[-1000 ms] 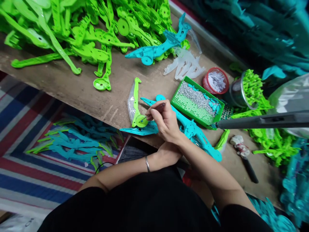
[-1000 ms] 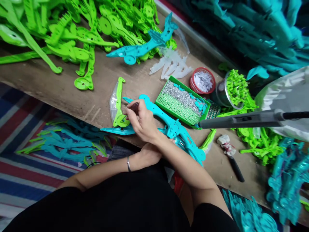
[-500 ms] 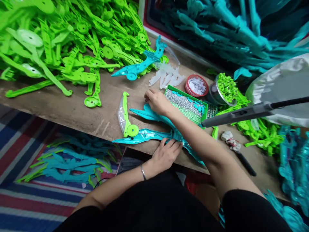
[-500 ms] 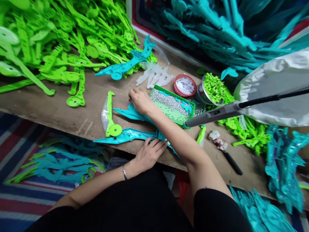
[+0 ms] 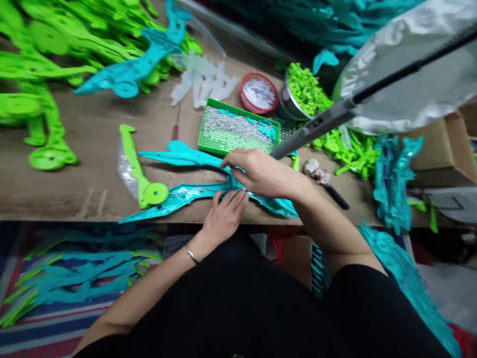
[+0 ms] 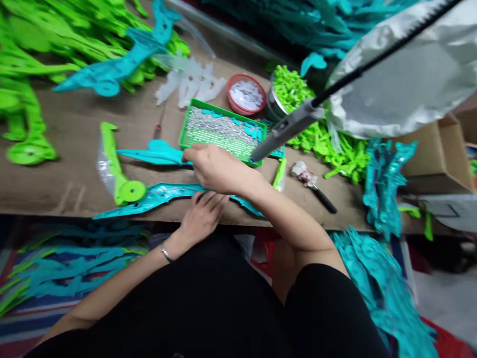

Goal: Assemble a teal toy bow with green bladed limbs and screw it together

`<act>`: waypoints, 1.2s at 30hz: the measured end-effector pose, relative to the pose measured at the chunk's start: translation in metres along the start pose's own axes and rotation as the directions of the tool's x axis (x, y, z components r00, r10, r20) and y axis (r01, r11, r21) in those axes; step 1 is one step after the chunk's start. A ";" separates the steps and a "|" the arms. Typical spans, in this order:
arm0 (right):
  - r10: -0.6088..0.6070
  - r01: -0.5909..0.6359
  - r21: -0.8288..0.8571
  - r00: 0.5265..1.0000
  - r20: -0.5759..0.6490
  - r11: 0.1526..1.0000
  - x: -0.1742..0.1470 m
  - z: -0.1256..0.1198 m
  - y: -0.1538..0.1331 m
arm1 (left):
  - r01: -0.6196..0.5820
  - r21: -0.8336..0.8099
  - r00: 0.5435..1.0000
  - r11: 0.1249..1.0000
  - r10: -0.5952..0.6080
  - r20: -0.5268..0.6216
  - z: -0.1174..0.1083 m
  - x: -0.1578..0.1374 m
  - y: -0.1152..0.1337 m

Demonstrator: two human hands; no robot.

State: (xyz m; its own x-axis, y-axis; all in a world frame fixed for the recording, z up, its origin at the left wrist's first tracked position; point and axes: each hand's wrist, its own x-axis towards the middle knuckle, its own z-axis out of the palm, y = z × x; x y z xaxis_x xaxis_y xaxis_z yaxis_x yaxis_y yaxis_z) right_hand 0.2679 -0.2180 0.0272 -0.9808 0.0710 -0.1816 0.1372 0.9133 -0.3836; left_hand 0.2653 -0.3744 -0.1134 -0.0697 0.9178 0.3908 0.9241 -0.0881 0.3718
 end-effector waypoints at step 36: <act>0.390 -0.276 0.661 0.920 -0.028 0.698 -0.134 0.015 0.077 | 0.039 0.080 0.999 0.996 -0.040 0.003 -0.006 0.001 0.010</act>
State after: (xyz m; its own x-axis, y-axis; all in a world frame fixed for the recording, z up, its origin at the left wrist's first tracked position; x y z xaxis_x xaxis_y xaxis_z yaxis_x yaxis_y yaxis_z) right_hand 0.4116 -0.1633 0.0088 -0.8529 0.4332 -0.2912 0.4577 0.3524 -0.8163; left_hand 0.2724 -0.3772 -0.1039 -0.1052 0.9220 0.3727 0.9478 -0.0205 0.3182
